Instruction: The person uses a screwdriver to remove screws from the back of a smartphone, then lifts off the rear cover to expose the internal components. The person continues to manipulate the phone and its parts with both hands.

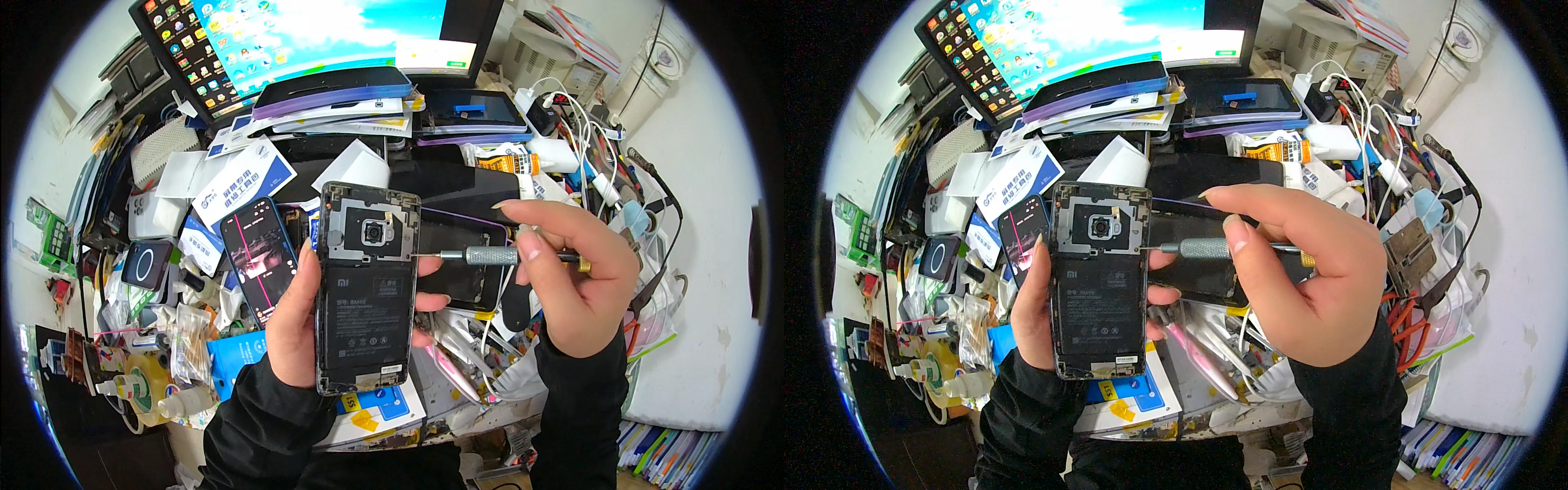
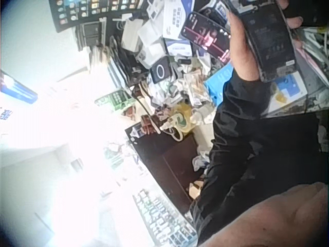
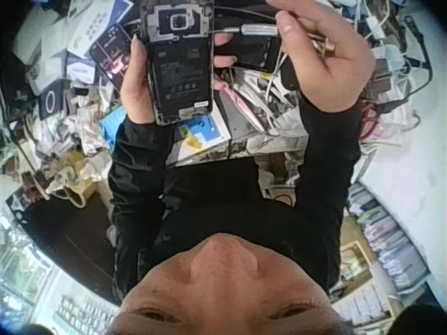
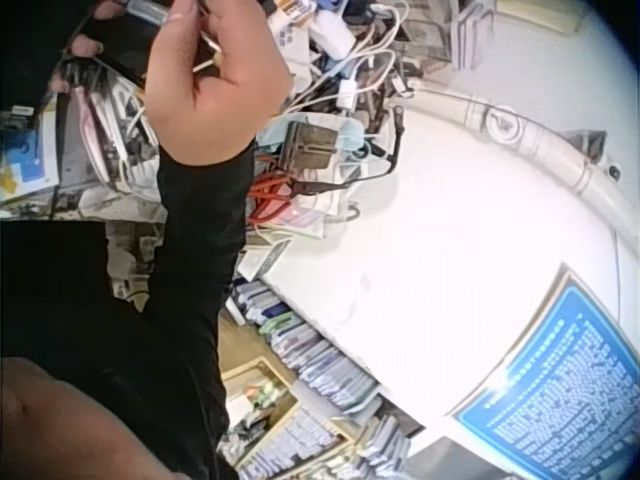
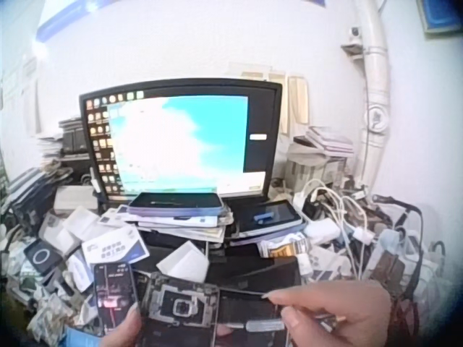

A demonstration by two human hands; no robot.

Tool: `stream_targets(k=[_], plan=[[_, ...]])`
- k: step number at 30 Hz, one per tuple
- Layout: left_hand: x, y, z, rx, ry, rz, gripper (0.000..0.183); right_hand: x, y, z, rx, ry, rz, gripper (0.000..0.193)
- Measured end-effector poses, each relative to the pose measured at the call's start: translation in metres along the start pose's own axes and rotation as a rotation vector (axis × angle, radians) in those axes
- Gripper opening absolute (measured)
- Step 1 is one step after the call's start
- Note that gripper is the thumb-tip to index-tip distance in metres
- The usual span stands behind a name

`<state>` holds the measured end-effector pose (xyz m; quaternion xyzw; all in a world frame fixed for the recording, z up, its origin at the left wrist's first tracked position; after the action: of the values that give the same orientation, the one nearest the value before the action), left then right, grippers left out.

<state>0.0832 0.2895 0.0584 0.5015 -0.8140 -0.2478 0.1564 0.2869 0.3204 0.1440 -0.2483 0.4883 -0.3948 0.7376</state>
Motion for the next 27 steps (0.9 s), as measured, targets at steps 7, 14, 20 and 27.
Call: stream_targets(k=[7,14,20,27], plan=[[0.001,0.001,0.001,0.044,-0.019,-0.005,0.084,0.000,-0.001,0.002,0.012,-0.030,0.052,0.023],[0.001,0.002,0.003,-0.117,0.051,-0.042,0.080,-0.002,-0.014,-0.006,0.219,-0.082,0.265,0.041],[0.003,0.005,0.006,-0.205,0.128,-0.129,0.073,-0.001,-0.016,-0.014,0.285,-0.120,0.322,0.048],[0.001,0.005,0.008,-0.182,0.105,-0.111,0.071,0.001,-0.012,-0.013,0.237,-0.069,0.219,0.041]])
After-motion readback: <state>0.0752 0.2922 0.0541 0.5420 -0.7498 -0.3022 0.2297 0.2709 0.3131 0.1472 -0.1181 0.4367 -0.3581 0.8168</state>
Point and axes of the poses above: each hand's wrist, its own x-axis away from the middle knuckle, its own z-axis out of the back of the hand, y = z × x, the point moved 6 cm from there along -x, towards the middle knuckle, and after that the axes turned 2 degrees about z, right-handed, at the moved point
